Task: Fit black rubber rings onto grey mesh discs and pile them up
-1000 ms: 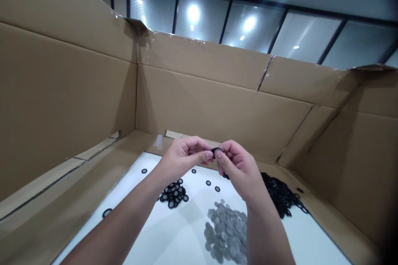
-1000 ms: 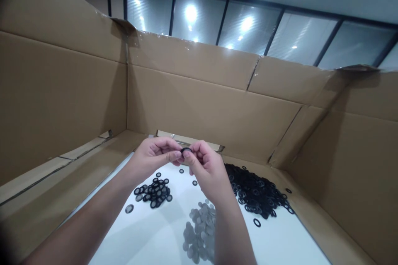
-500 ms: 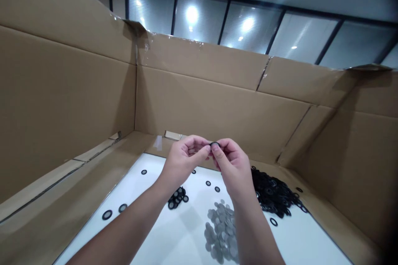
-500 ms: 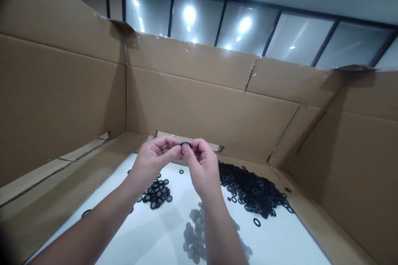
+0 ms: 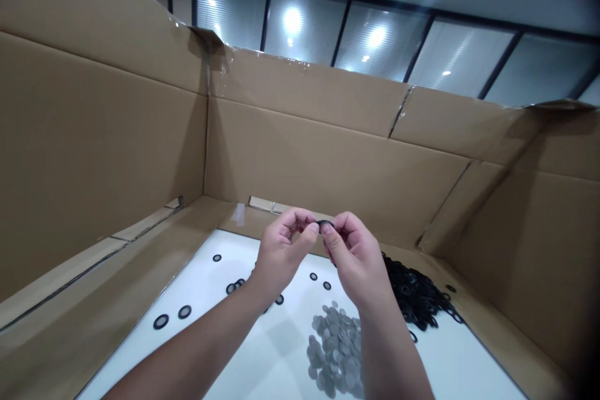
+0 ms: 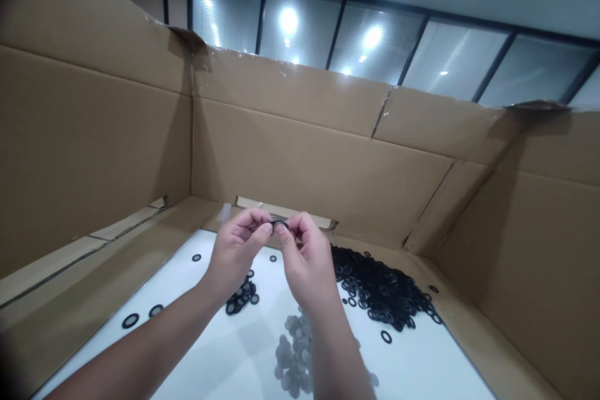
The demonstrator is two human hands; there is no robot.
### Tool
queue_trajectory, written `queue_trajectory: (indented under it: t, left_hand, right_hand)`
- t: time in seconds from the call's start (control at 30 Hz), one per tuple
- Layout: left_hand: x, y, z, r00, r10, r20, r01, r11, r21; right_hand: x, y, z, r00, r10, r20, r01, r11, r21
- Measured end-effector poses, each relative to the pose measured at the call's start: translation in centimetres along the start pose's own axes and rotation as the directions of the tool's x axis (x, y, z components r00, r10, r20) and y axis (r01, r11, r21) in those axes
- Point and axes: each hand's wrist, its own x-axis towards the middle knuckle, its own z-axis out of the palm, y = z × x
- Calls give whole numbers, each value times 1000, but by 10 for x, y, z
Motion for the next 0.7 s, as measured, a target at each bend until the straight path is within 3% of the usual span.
queue_trajectory:
  t: [0.13,0.23,0.33,0.43,0.7]
  left_hand:
    - [2,1,-2,1000,-9,15,10,999,-43]
    - [10,5,-13,984,-56,172,60,998,-22]
    - [18,11,-29,909,-120,400,116,993,32]
    - [22,16,-40,824,-180,537,137,983,120]
    - [23,14,-40,872,-172,459,150,985,84]
  right_hand:
    - [-1,-2,0,1000,-6,-26,7,1000,25]
    - [0,-3,-5,1000,4,27,-5,998,68]
    - [1,-4,-13,976,47,213,-66,994,82]
    - [1,-5,-18,957,76,281,-106,990,93]
    - [4,-1,-14,966,24,257,-59,990,131]
